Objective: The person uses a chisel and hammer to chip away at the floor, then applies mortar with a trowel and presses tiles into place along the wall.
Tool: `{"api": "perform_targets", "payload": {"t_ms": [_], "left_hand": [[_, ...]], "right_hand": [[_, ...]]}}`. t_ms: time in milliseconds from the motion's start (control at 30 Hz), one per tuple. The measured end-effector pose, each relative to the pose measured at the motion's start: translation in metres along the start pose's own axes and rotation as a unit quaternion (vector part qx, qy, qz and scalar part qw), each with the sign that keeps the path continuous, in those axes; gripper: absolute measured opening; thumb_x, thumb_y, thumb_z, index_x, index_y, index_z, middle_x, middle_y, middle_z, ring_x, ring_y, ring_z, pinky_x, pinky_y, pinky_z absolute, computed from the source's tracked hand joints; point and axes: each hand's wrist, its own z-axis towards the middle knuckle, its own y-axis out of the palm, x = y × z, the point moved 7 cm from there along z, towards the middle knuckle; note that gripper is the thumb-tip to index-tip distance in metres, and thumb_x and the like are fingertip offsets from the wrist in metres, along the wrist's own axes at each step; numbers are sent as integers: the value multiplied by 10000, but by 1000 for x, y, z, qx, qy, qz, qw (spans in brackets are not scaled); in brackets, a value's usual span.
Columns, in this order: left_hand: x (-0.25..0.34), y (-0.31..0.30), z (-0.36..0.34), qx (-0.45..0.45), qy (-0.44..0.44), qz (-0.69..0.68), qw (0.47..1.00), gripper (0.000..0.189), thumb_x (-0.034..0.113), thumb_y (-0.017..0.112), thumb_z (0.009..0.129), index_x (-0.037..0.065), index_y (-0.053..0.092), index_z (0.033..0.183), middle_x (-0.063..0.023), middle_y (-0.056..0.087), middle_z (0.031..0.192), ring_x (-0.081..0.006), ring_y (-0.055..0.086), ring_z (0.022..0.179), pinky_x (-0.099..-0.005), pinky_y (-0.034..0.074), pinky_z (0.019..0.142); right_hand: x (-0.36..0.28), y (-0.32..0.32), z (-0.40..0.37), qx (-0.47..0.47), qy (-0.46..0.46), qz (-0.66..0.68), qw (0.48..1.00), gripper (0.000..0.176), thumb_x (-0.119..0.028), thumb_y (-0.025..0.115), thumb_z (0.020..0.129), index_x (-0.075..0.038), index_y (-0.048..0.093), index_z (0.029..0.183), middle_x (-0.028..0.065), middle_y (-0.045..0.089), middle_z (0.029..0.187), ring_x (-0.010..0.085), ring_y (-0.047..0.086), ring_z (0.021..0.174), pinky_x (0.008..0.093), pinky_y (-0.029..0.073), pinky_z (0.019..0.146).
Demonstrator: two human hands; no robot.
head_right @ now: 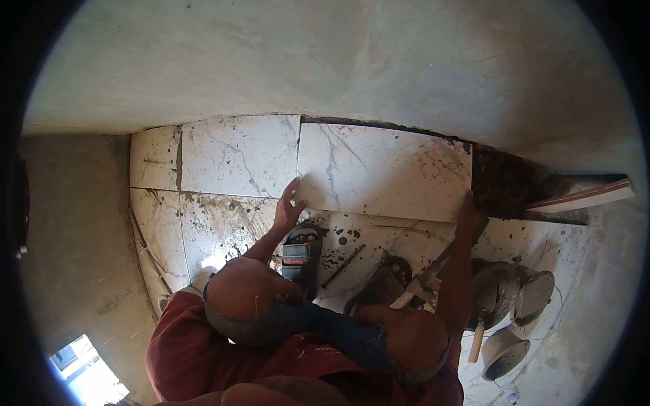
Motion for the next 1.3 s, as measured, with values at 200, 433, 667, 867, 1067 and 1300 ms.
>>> {"api": "perform_targets", "payload": {"t_ms": [200,433,667,867,1067,1300], "left_hand": [[-1,2,8,59,-192,-122,972,624,165,585,774,-45,337,1308,-213,443,1257,-279,439,1160,-366,344,982],[-9,-3,18,121,-209,-393,887,533,111,544,781,-127,367,1224,-178,535,1121,-240,518,1024,-330,406,898],[-1,-3,23,107,-212,-391,889,455,109,539,800,-104,441,1190,-150,563,1080,-201,540,977,-305,427,861],[-14,-3,33,111,-207,-402,885,455,114,553,810,-110,447,1192,-156,564,1090,-211,534,991,-315,415,884],[10,-10,33,101,-182,-314,926,491,120,566,793,-108,453,1213,-174,562,1117,-220,523,1026,-312,405,893],[2,-7,35,78,-177,-255,947,530,188,561,800,-105,440,1225,-158,555,1121,-210,500,1041,-308,366,913]], "right_hand": [[4,0,5,-111,87,-114,983,754,-625,410,844,26,510,1210,237,507,1228,333,477,1145,378,315,991],[-29,-6,-21,-119,105,-131,979,703,-600,397,868,32,560,1129,199,581,1135,334,535,1056,388,369,924],[-4,4,-14,-61,130,-63,988,643,-567,437,870,25,598,1062,187,629,1019,273,576,953,365,400,870],[-47,-9,-34,-50,134,-122,982,663,-586,446,857,33,600,1036,173,633,969,238,570,866,370,415,837],[29,25,14,-91,-31,-125,987,577,-505,353,927,32,546,1016,181,607,938,280,554,873,379,419,813],[35,32,23,-91,-11,-143,985,492,-416,305,948,15,497,1087,287,540,1081,446,507,1028,477,402,845]]}}
